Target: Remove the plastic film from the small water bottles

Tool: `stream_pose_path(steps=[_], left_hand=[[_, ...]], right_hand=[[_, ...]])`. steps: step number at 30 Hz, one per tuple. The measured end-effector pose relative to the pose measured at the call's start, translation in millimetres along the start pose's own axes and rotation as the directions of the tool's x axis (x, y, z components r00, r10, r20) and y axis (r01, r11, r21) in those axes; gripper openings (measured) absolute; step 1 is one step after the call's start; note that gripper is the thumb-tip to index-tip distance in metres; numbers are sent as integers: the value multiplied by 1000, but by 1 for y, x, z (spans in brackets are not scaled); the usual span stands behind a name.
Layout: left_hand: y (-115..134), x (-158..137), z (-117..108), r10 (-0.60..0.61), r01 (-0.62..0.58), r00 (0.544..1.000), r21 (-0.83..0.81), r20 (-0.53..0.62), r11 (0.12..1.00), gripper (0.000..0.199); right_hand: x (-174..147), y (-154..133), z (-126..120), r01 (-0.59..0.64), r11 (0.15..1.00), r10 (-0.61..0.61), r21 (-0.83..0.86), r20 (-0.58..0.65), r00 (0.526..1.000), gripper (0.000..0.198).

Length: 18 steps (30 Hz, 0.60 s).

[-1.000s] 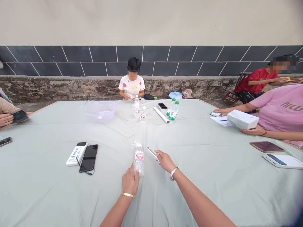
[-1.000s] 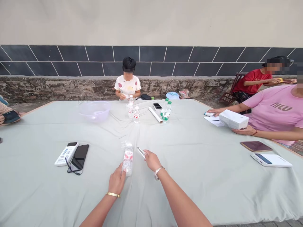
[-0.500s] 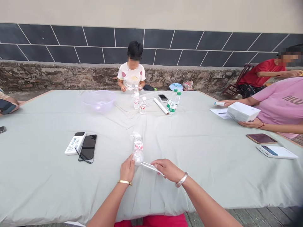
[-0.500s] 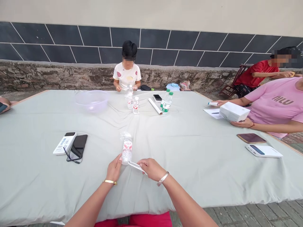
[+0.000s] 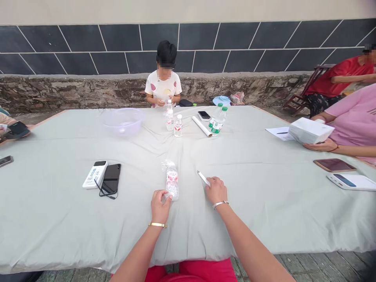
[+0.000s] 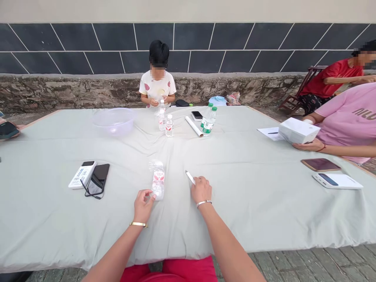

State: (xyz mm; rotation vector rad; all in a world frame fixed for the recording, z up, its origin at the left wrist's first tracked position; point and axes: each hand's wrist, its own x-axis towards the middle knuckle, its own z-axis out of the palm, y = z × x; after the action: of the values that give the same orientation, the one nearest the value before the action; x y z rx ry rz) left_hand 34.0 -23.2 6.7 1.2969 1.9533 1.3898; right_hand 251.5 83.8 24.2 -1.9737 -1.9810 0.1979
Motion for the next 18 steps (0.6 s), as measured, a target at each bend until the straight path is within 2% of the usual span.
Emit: stream_pose_path(steps=[1,3,6,8,9,11,13,15,18], left_hand=[[4,0,1,64,-63,998,55,-22,997,12],[12,-1,5,217,-208,976,173,-35,963,10],[25,-8,13,435,-439,898,238,72,867,13],[31,-15,15,512,-535,844,196,159,822,17],[32,-19,14,532,-560,826,163,186,812,19],[34,-22,11,531,-554,827,107,185,826,23],[34,-17,6,467,-486,869,96,165,869,26],[34,-4,3,358,-387,915,155,186,909,28],[32,19,4,232,-301,936,255,266,919,29]], right_hand=[[-5,-10,-1,37,999,-37,14,-32,999,31],[-15,-39,-5,112,983,-107,148,-41,993,33],[-23,-88,-7,154,919,-194,363,76,978,48],[-21,-106,-3,109,921,-187,373,180,966,58],[-20,-109,0,83,931,-174,355,233,957,57],[-16,-101,8,42,950,-143,310,309,940,47],[-13,-81,16,6,967,-92,254,325,941,42],[-12,-60,19,-28,980,-32,195,296,955,41],[-10,-45,12,-58,980,19,190,198,980,43]])
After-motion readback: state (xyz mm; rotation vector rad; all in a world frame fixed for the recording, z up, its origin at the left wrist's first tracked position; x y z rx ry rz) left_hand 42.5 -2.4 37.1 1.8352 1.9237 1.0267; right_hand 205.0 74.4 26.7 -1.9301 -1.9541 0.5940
